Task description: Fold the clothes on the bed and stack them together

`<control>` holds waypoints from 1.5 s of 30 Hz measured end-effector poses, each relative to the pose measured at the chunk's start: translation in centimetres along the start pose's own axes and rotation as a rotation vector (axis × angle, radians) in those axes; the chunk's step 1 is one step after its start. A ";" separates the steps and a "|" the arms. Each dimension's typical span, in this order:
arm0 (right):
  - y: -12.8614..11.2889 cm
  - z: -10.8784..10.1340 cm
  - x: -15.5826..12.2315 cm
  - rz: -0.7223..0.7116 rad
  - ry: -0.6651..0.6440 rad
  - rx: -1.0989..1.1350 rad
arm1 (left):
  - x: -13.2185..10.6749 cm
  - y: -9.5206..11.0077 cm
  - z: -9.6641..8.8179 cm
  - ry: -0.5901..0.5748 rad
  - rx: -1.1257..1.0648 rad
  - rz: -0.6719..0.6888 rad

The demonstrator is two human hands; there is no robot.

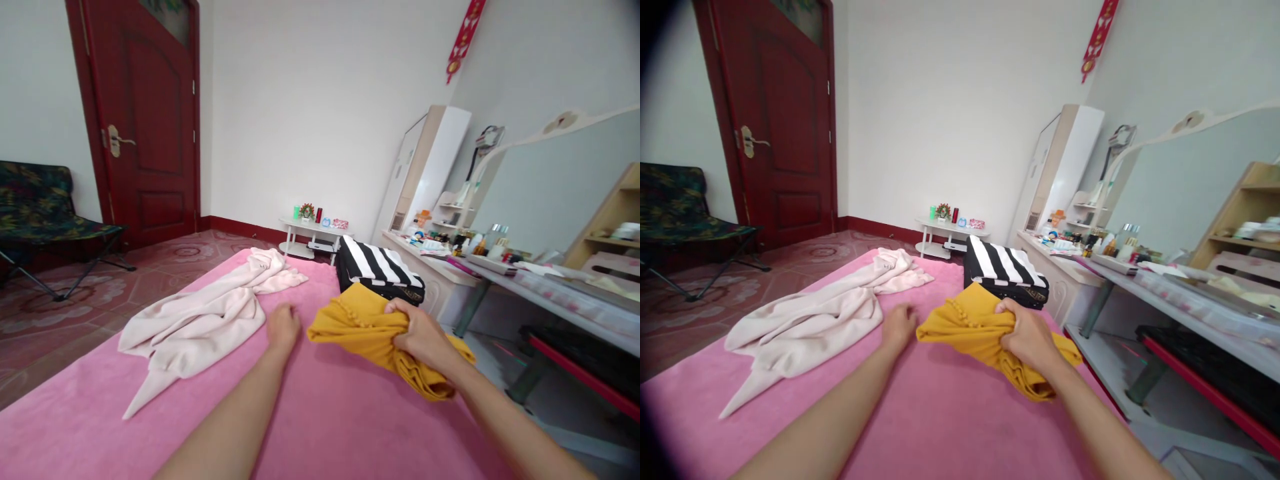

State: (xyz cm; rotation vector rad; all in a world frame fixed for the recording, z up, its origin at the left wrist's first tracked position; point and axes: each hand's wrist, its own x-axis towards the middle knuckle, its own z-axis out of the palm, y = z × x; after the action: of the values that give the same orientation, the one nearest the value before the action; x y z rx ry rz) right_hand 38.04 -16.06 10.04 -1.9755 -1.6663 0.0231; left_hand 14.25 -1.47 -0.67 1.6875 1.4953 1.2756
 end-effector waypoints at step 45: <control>-0.9 8.0 18.9 -0.288 0.446 -0.323 | -0.3 -0.8 2.9 -0.183 0.330 0.213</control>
State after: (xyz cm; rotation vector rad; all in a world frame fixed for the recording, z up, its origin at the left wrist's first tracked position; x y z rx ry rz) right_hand 38.75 4.48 9.88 -1.7609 -1.7017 -0.7787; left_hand 16.54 -0.99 -2.65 2.1624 1.5094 0.9803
